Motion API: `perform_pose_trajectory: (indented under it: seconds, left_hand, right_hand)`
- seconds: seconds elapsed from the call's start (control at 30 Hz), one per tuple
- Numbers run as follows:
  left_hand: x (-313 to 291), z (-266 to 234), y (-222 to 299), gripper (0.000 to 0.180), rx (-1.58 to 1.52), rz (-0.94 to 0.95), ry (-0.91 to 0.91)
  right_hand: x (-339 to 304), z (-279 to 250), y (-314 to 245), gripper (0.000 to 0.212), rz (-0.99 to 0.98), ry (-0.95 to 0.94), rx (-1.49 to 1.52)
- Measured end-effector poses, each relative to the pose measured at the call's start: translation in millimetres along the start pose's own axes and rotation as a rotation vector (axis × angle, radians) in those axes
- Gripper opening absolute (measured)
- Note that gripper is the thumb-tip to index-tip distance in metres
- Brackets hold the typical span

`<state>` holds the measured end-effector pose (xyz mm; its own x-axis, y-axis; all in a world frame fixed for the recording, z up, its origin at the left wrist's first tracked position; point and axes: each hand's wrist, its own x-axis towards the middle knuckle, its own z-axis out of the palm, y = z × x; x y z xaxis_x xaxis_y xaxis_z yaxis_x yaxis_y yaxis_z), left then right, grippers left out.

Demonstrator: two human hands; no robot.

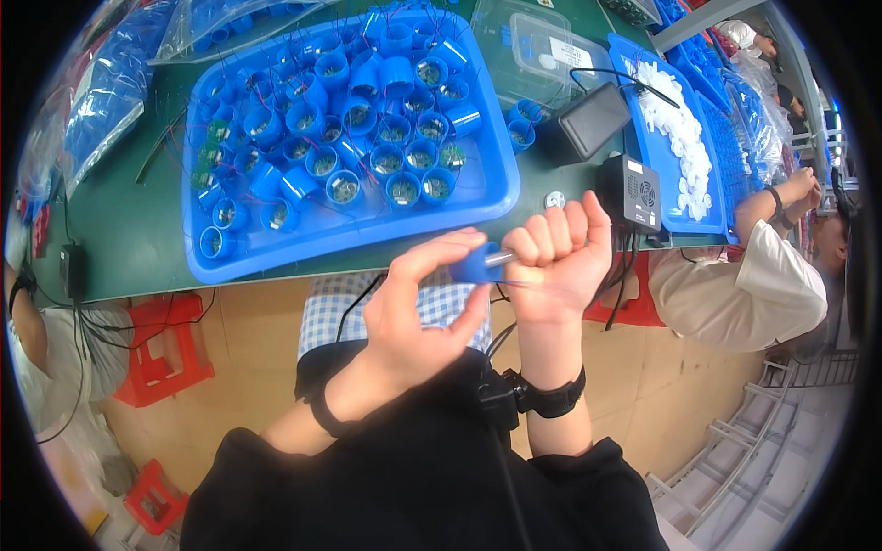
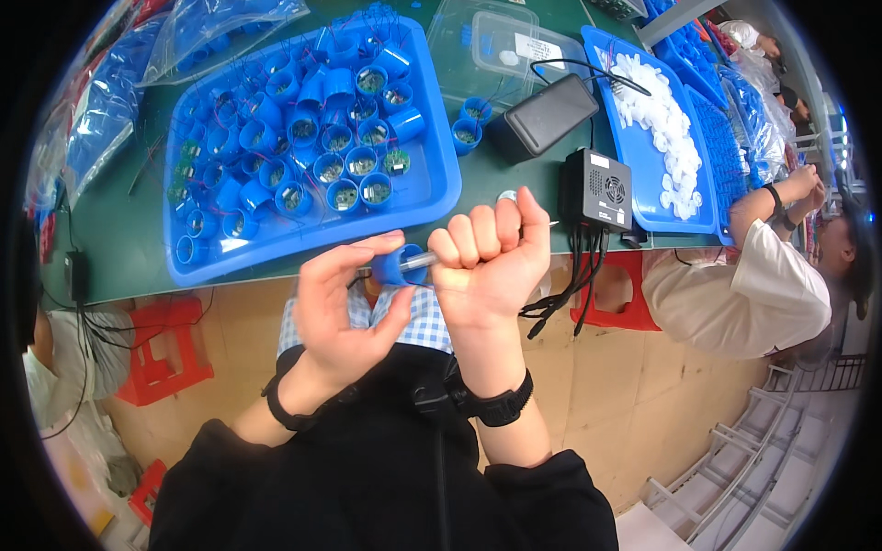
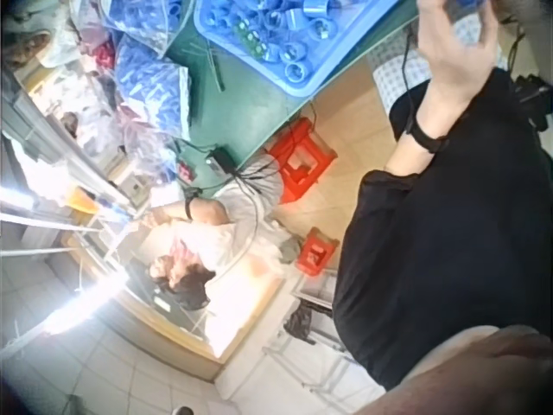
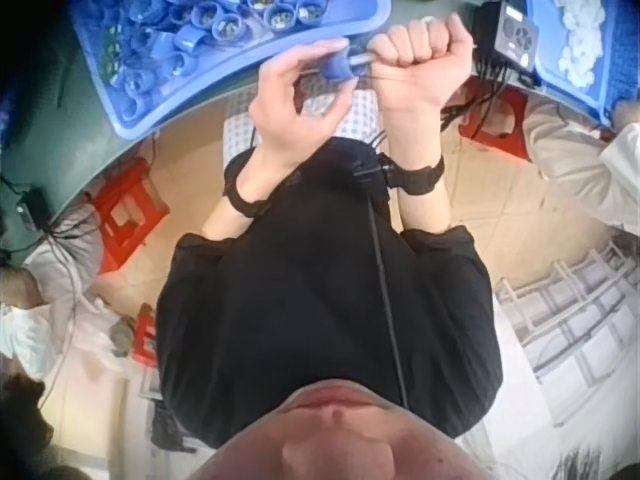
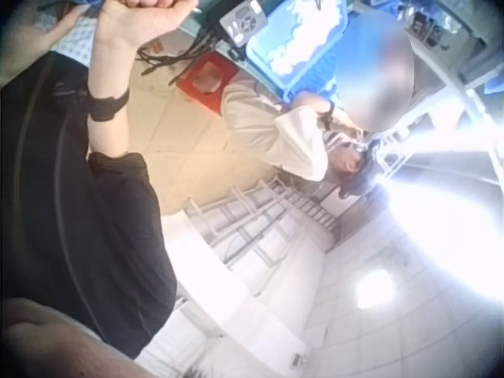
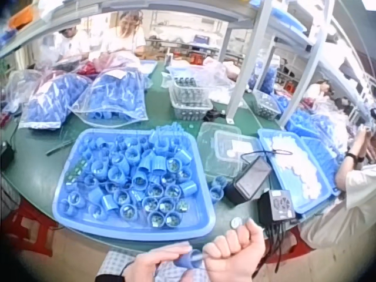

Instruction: Assembling small electronic components into blue circular plastic housings and organizing trays.

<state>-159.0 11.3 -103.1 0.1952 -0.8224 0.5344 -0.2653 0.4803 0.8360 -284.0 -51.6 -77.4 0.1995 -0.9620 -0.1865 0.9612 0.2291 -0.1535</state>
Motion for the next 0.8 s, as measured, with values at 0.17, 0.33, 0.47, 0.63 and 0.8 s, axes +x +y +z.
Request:
perform_pose_trajectory:
  seconds: [0.17, 0.33, 0.47, 0.63, 0.8]
  left_hand:
    - [30.6, -8.4, 40.7, 0.05, -0.103, 0.194, -0.141]
    - [42.3, -9.1, 69.7, 0.045, -0.12, 0.258, -0.114]
    - [51.9, -10.8, 76.7, 0.041, -0.121, 0.301, -0.118]
    - [54.8, -13.5, 80.3, 0.039, -0.019, 0.364, -0.059]
    - [55.4, -16.7, 79.8, 0.042, 0.006, 0.237, -0.077]
  right_hand:
    - [-13.4, 16.7, -4.8, 0.046, 0.22, -0.128, 0.514]
    - [-30.6, 33.4, 4.8, 0.043, 0.361, -0.12, 0.655]
    - [-33.2, 39.2, 17.7, 0.047, 0.295, -0.108, 0.333]
    - [-23.5, 14.0, 7.1, 0.052, 0.38, -0.548, 0.201]
    - [-34.2, -2.0, 9.6, 0.056, 0.15, -0.425, 0.244]
